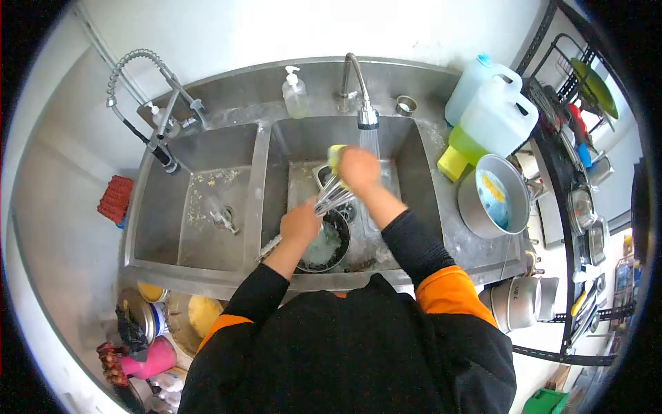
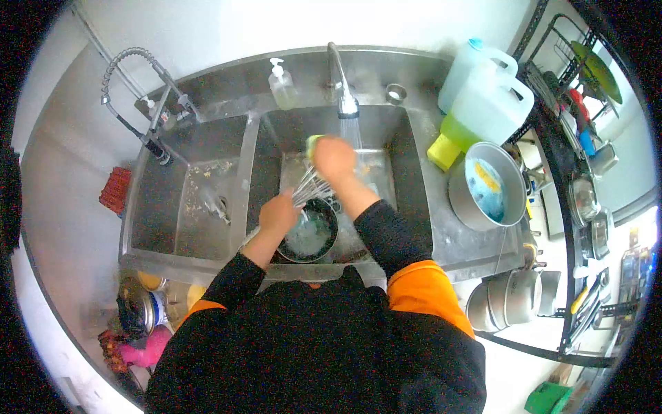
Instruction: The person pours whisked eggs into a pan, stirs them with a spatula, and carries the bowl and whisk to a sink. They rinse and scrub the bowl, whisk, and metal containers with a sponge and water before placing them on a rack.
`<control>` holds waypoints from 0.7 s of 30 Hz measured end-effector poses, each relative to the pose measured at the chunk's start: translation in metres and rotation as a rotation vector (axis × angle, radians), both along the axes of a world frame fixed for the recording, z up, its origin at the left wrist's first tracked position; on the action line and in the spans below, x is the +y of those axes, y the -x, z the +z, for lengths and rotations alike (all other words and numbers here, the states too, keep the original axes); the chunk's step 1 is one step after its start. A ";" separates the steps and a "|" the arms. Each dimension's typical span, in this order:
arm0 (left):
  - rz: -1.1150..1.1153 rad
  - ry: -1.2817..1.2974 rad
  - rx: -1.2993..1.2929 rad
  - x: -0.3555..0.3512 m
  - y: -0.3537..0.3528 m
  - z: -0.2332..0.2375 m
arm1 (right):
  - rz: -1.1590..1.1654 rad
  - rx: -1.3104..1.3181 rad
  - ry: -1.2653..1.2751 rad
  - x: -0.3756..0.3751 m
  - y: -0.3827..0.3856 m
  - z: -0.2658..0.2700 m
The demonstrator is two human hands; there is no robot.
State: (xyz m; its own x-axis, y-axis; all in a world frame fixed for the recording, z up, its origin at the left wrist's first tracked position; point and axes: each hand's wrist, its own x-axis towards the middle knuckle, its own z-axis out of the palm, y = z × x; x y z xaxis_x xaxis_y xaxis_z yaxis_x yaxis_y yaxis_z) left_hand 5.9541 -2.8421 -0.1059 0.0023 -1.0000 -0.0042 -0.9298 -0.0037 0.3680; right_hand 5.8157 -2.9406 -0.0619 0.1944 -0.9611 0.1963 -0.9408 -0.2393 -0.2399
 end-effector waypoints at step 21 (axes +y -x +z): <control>-0.085 -0.665 1.558 -0.034 0.002 -0.012 | -0.169 -1.525 -0.363 0.015 0.017 -0.074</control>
State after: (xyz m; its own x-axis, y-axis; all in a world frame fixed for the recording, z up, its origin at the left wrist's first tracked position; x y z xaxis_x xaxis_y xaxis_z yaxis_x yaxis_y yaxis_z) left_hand 5.9517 -2.8764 -0.1181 -0.4583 -0.8216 -0.3390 0.2812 -0.4958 0.8216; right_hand 5.7984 -2.9252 -0.1355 -0.0732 -0.9879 -0.1367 0.2212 0.1175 -0.9681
